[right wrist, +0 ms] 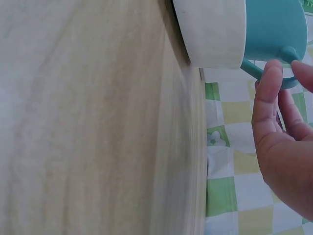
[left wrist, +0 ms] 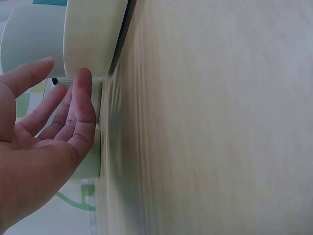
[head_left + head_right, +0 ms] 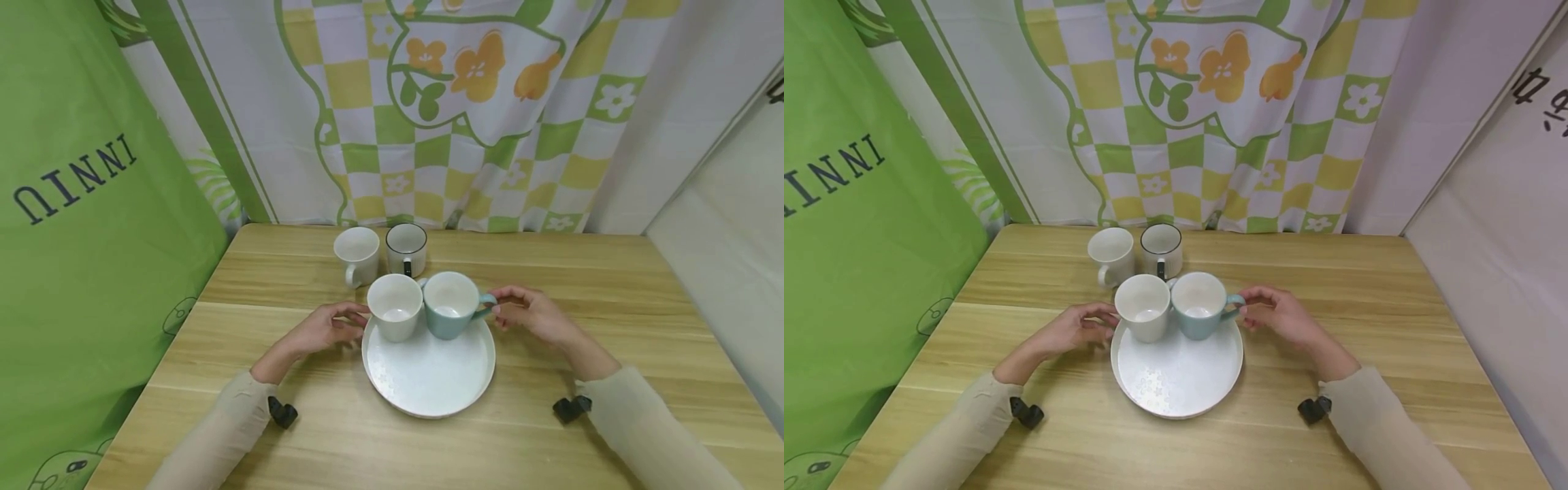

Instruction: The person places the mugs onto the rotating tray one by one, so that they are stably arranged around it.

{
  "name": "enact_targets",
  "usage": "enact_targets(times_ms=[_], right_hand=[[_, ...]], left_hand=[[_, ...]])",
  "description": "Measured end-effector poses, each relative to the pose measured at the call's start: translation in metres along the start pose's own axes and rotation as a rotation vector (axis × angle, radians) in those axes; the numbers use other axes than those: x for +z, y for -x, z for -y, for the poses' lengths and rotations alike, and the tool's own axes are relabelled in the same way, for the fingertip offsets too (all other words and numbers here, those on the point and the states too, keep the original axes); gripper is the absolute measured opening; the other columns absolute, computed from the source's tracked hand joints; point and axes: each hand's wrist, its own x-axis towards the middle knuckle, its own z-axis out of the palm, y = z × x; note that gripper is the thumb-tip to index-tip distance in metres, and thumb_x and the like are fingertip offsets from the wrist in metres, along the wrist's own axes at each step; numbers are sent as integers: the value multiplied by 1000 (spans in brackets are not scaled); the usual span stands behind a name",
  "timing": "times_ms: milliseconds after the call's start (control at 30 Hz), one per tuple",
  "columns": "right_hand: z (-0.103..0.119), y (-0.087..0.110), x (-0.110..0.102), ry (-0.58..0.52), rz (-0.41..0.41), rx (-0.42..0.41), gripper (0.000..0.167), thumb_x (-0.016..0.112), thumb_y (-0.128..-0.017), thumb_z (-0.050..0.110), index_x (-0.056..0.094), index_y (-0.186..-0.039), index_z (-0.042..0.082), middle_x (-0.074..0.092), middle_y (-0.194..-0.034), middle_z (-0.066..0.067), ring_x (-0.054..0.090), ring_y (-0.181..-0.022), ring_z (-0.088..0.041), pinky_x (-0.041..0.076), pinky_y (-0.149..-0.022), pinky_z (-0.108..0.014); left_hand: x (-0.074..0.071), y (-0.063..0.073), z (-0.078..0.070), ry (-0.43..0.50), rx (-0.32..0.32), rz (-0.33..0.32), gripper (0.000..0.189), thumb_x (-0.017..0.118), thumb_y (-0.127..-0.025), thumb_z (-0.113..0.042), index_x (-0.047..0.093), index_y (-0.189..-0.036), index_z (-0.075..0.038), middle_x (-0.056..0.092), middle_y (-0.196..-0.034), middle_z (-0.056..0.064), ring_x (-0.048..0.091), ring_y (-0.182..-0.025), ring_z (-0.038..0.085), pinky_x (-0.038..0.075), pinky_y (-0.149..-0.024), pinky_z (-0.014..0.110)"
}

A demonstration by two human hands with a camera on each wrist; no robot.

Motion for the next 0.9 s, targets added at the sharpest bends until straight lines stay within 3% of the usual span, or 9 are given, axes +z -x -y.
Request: enact_targets(times_ms=[333,533,733,900], right_hand=[[-2,9,0,52,-26,27,41,60,-100,13,50,-132,-9,59,-117,-25,65,-92,-18,60,-80,-33],[-3,16,0,66,-21,47,41,61,-99,15,51,-132,-7,57,-124,-28,66,-94,-20,60,-82,-35],[-7,20,1,57,-5,49,43,62,-98,15,50,-133,-8,58,-125,-29,68,-93,-18,60,-82,-33],[-8,25,3,60,0,40,42,60,-98,10,48,-133,-10,58,-125,-30,68,-94,-19,60,-81,-34]], left_hand=[[-6,1,-3,7,-14,-141,39,66,-97,-17,60,-130,3,67,-120,22,69,-105,27,56,-85,24],[-10,-1,-5,19,-56,-237,37,64,-99,-25,63,-126,1,68,-120,25,70,-100,31,58,-84,35],[-14,-1,-8,8,-75,-337,38,61,-101,-27,63,-124,3,69,-112,26,69,-93,23,57,-83,40],[-17,-4,-9,33,-83,-413,39,62,-100,-28,63,-123,4,67,-113,25,68,-86,12,57,-80,33]])
